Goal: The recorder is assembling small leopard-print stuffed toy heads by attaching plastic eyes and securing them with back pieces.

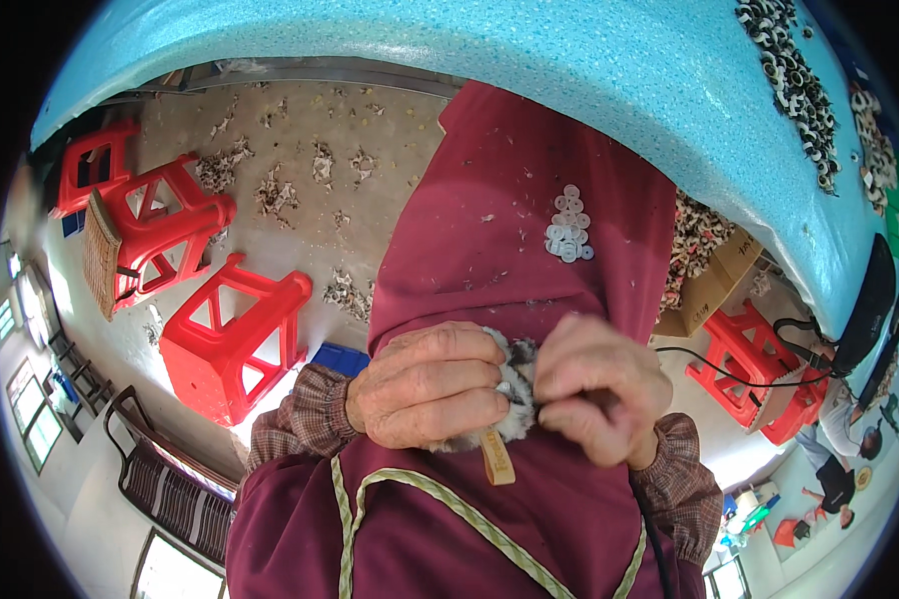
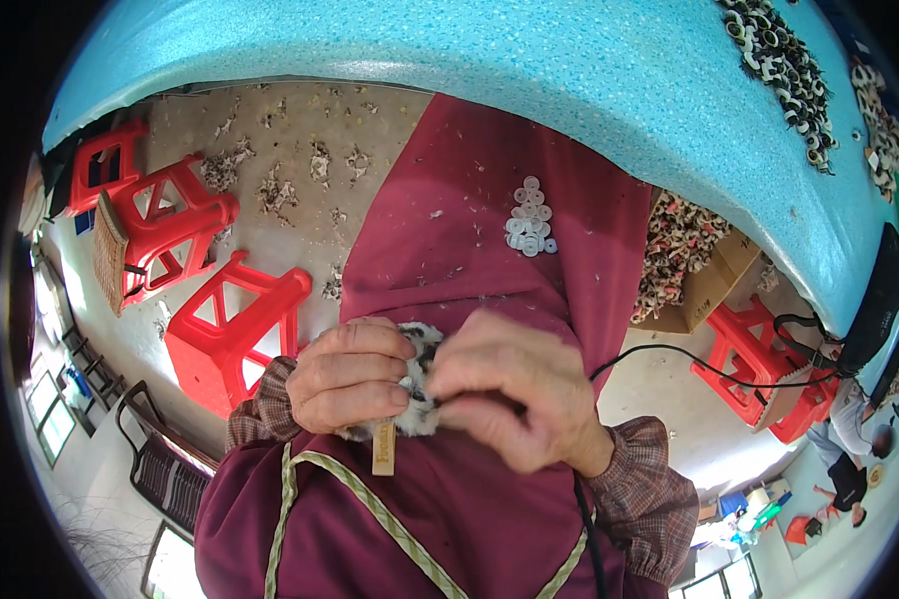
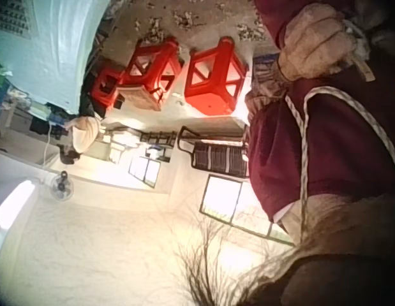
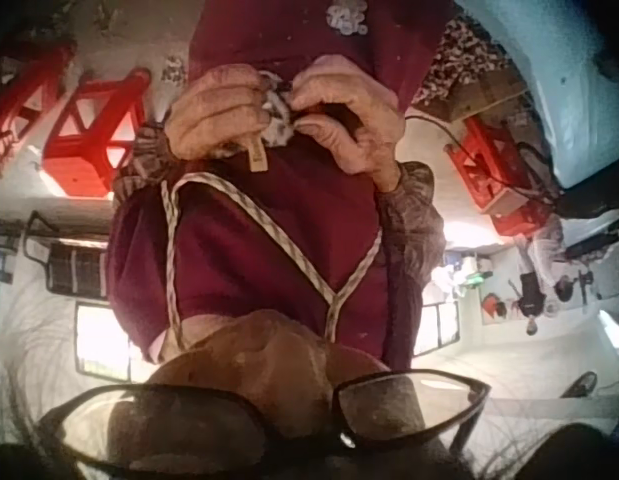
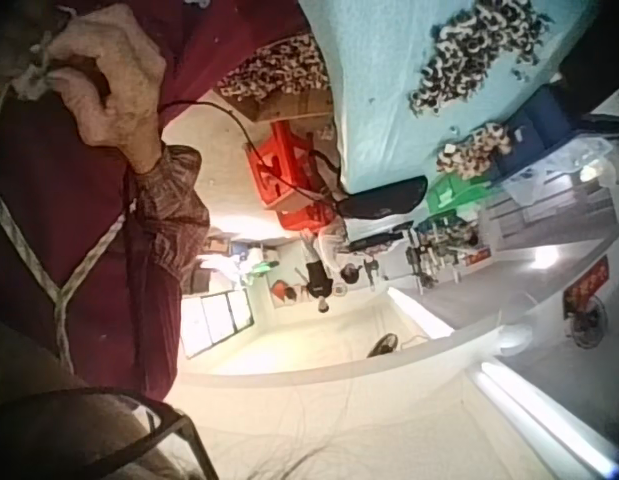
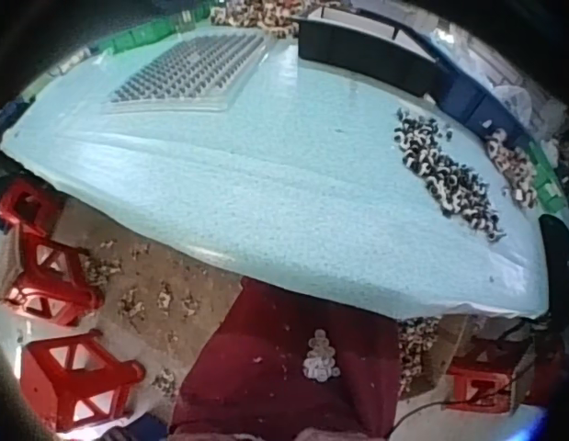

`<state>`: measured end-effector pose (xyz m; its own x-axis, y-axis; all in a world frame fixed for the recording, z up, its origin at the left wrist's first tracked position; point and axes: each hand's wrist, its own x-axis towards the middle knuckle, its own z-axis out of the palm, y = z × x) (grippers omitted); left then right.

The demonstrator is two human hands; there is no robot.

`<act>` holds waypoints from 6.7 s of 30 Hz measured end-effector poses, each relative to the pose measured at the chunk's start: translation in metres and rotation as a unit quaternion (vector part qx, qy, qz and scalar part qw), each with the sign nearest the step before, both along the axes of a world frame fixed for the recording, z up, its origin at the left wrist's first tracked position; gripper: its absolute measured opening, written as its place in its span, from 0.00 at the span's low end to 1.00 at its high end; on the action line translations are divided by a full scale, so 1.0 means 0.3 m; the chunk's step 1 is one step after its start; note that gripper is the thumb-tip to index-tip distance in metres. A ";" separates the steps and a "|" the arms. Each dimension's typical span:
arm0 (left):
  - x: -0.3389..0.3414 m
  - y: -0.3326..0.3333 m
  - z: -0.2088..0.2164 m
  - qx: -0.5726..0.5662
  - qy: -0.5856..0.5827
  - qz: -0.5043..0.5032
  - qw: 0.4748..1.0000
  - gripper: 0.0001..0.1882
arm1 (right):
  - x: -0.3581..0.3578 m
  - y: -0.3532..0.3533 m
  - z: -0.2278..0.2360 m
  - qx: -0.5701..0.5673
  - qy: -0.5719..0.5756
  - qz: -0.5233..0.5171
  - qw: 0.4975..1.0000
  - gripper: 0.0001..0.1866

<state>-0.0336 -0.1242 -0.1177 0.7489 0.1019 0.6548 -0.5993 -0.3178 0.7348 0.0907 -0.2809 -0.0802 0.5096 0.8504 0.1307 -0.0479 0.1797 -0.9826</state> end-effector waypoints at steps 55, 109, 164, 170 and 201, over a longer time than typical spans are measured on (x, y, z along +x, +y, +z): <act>0.018 -0.006 -0.005 -0.058 0.037 0.043 0.997 0.12 | 0.025 0.047 0.007 0.020 -0.209 0.002 0.978 0.11; 0.021 0.028 0.030 0.014 0.149 0.036 0.988 0.17 | 0.018 0.041 0.003 -0.024 -0.236 0.031 0.971 0.12; 0.107 -0.038 -0.029 -0.045 0.229 -0.022 0.972 0.19 | 0.303 -0.020 -0.414 -0.349 -0.220 -0.119 0.903 0.06; 0.109 -0.052 -0.020 -0.057 0.190 0.011 0.980 0.19 | 0.171 -0.045 -0.169 -0.180 0.353 -0.026 0.918 0.08; 0.105 -0.079 0.012 -0.009 0.280 0.040 0.959 0.15 | 0.034 -0.092 -0.114 -0.186 0.167 -0.048 0.967 0.06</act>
